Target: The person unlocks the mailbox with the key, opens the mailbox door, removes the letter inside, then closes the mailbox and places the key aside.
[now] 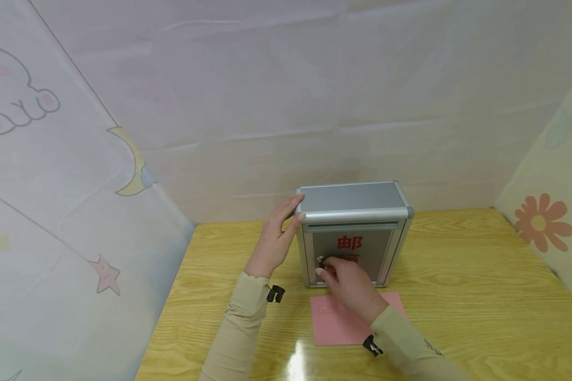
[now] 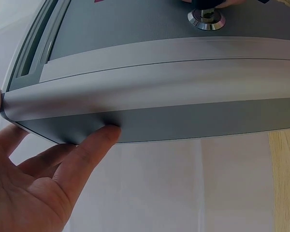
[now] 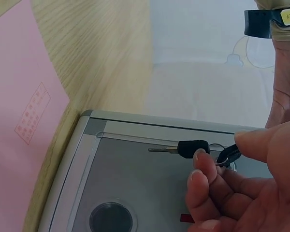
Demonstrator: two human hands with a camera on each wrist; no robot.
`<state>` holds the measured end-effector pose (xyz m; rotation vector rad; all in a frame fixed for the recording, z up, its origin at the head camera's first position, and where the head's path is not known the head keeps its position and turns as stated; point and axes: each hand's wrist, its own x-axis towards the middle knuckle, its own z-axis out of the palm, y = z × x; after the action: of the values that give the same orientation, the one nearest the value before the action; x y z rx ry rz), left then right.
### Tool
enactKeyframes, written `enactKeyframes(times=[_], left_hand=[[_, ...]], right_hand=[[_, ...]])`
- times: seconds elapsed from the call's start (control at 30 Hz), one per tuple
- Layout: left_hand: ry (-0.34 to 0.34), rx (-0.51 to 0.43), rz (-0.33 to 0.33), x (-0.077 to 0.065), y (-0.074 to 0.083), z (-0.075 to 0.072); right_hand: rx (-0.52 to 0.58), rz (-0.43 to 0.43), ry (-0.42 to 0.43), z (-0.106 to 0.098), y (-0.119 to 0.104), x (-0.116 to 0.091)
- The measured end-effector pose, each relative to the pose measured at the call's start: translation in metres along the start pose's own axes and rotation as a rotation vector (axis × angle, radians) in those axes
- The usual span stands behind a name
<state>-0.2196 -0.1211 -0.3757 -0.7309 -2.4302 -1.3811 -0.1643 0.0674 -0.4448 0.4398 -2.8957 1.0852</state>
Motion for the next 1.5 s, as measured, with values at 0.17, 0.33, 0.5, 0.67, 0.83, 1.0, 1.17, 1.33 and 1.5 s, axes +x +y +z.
enactKeyframes(times=[0.17,0.33,0.5,0.67,0.83,1.0,1.17,1.33,1.5], left_hand=[[0.001,0.006,0.014,0.0003,-0.0008,0.0007],[0.000,0.012,0.014,0.0003,-0.0007,0.0005],[-0.001,0.012,0.010,0.0000,-0.0005,0.0001],[-0.003,0.013,0.014,0.0002,-0.0003,-0.0002],[-0.005,0.004,0.007,-0.0002,0.0002,-0.0004],[-0.006,0.005,-0.001,-0.0005,0.0010,-0.0008],[-0.008,0.003,-0.006,-0.0003,0.0003,-0.0006],[-0.006,0.002,-0.004,0.0004,-0.0008,-0.0005],[-0.004,0.006,0.004,0.0007,-0.0014,-0.0005]], right_hand=[[-0.013,0.028,0.015,-0.0017,-0.0023,0.0004],[-0.049,0.042,0.046,-0.0009,-0.0030,0.0003],[-0.062,0.041,0.050,-0.0002,-0.0037,0.0007],[-0.072,0.037,0.054,-0.0004,-0.0047,0.0003],[-0.075,0.030,0.057,-0.0011,-0.0056,-0.0001],[-0.070,0.028,0.062,-0.0019,-0.0053,0.0004],[-0.055,0.031,0.057,-0.0021,-0.0049,0.0008],[-0.046,0.027,0.061,-0.0022,-0.0042,0.0006],[-0.049,0.012,0.072,-0.0016,-0.0029,0.0005]])
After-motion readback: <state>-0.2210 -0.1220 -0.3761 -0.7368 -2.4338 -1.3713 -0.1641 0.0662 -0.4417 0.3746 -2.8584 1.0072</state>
